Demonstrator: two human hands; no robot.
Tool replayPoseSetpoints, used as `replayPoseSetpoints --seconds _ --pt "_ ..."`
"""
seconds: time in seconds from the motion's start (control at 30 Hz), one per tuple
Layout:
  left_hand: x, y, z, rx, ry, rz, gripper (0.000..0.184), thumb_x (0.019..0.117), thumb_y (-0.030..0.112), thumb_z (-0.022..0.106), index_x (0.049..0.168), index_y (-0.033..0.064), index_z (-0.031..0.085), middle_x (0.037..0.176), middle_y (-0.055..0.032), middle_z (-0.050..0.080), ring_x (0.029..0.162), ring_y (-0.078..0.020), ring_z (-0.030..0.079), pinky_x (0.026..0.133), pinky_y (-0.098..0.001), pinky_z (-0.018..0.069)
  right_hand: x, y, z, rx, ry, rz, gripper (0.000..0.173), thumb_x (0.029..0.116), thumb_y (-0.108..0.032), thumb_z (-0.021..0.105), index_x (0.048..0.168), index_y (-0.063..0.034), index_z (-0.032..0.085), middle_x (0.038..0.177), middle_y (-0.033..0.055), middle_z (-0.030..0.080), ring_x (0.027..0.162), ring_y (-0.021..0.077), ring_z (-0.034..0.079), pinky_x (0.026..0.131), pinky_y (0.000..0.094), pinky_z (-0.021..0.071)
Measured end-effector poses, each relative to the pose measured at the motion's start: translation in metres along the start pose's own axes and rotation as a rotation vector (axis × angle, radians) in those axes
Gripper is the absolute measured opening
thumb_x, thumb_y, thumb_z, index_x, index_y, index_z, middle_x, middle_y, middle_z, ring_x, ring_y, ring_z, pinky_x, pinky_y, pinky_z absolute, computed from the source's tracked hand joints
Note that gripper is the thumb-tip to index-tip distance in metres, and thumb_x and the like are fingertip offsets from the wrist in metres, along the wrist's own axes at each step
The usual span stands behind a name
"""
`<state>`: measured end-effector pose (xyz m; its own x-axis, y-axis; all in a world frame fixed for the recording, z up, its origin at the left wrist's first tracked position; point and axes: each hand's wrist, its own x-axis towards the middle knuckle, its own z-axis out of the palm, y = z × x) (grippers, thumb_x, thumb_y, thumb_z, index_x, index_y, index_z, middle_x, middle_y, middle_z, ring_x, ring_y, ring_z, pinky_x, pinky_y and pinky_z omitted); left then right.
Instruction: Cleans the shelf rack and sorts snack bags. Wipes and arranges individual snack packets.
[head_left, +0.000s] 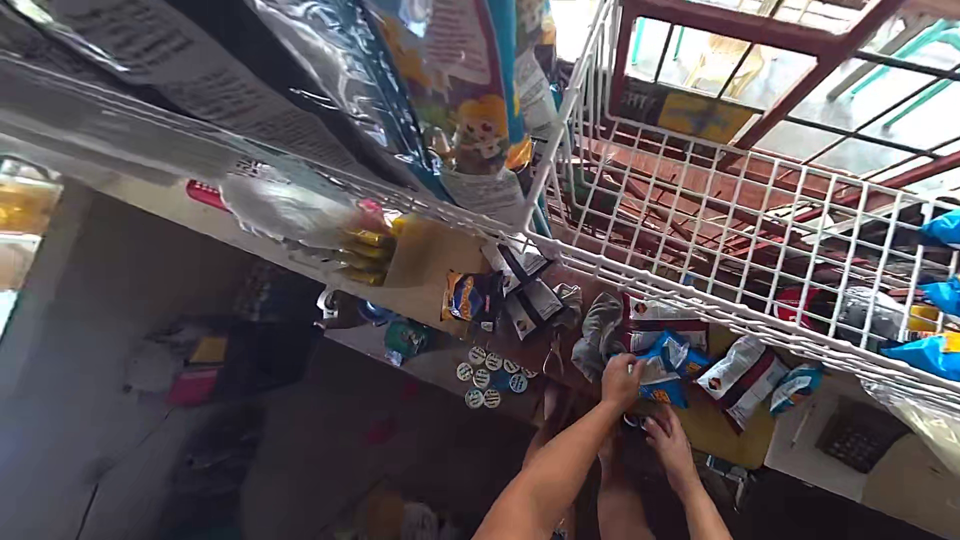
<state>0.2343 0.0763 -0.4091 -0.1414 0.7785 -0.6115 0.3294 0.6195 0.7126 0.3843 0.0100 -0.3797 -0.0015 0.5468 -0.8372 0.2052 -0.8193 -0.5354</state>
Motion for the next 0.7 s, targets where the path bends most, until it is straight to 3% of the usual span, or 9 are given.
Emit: replayPoseSetpoints --seconds 0.07,0.13,0.23,0.37,0.43,0.53,0.57,0.63,0.7 --pt "-0.013 -0.026 -0.018 -0.021 0.057 -0.113 0.041 0.1101 0.021 0.040 0.119 -0.0074 0.067 0.122 -0.0243 0.068 0.121 -0.0342 0.063 0.110 -0.0489 0.0451 0.007 -0.006 0.008 0.009 0.031 0.014 0.070 0.1011 -0.010 0.062 0.159 0.0013 0.023 0.153 0.0287 0.043 0.128 0.0389 0.057 0.099 0.0512 0.0519" --pt "-0.015 -0.048 -0.035 -0.031 0.176 -0.187 0.039 0.1106 0.017 0.037 0.126 -0.0074 0.063 0.128 -0.0265 0.064 0.126 -0.0359 0.059 0.113 -0.0480 0.0426 0.015 -0.009 0.012 0.039 0.093 0.002 0.073 0.1006 -0.012 0.063 0.159 -0.0001 0.021 0.153 0.0290 0.042 0.127 0.0392 0.057 0.097 0.0512 0.0528" --pt "0.005 -0.063 -0.057 0.018 0.280 -0.139 0.033 0.1053 0.008 0.046 0.130 -0.0071 0.062 0.139 -0.0274 0.057 0.133 -0.0374 0.054 0.115 -0.0469 0.0404 0.022 -0.017 0.013 0.049 0.160 -0.011 0.069 0.1020 -0.012 0.061 0.158 0.0008 0.023 0.152 0.0293 0.043 0.126 0.0392 0.057 0.098 0.0510 0.0518" --pt "0.056 -0.039 -0.076 0.302 0.154 -0.171 0.035 0.1027 0.017 0.051 0.132 0.0083 0.068 0.160 -0.0263 0.035 0.149 -0.0424 0.033 0.121 -0.0537 0.0302 0.016 -0.025 0.016 0.030 0.193 0.025 0.061 0.1028 -0.013 0.060 0.154 0.0027 0.031 0.148 0.0295 0.046 0.119 0.0378 0.061 0.093 0.0502 0.0531" --pt "0.080 -0.027 -0.080 0.347 0.109 -0.281 0.044 0.1043 0.027 0.051 0.144 0.0106 0.058 0.157 -0.0275 0.039 0.146 -0.0459 0.035 0.117 -0.0595 0.0327 0.010 -0.022 0.017 0.018 0.188 0.046 0.059 0.1030 -0.013 0.059 0.153 0.0026 0.033 0.148 0.0291 0.047 0.118 0.0368 0.061 0.091 0.0493 0.0537" --pt "0.102 -0.022 -0.081 0.234 0.123 -0.374 0.065 0.1021 0.038 0.056 0.154 0.0019 0.040 0.146 -0.0266 0.053 0.138 -0.0418 0.049 0.113 -0.0579 0.0391 0.002 -0.021 0.018 -0.021 0.175 0.072 0.052 0.1048 -0.013 0.056 0.150 0.0044 0.038 0.137 0.0289 0.055 0.109 0.0350 0.065 0.087 0.0480 0.0547" --pt "0.103 -0.021 -0.078 0.165 0.155 -0.335 0.067 0.1015 0.037 0.059 0.153 -0.0011 0.040 0.146 -0.0271 0.052 0.137 -0.0406 0.050 0.114 -0.0559 0.0390 0.000 -0.023 0.018 -0.030 0.171 0.077 0.047 0.1058 -0.013 0.054 0.147 0.0051 0.040 0.133 0.0286 0.057 0.104 0.0333 0.065 0.085 0.0463 0.0548" --pt "0.088 -0.014 -0.070 -0.008 0.223 -0.146 0.061 0.1012 0.027 0.061 0.149 -0.0066 0.044 0.157 -0.0272 0.040 0.146 -0.0399 0.038 0.122 -0.0509 0.0290 -0.004 -0.031 0.019 -0.023 0.147 0.081 0.040 0.1083 -0.015 0.049 0.142 0.0068 0.045 0.123 0.0264 0.061 0.097 0.0288 0.066 0.081 0.0420 0.0554" --pt "0.055 0.006 -0.062 -0.180 0.266 0.029 0.056 0.0992 0.021 0.063 0.145 -0.0089 0.049 0.158 -0.0274 0.039 0.149 -0.0389 0.035 0.124 -0.0474 0.0263 -0.002 -0.038 0.021 0.035 0.132 0.075 0.040 0.1104 -0.019 0.043 0.141 0.0063 0.044 0.116 0.0219 0.062 0.093 0.0233 0.066 0.078 0.0379 0.0555"
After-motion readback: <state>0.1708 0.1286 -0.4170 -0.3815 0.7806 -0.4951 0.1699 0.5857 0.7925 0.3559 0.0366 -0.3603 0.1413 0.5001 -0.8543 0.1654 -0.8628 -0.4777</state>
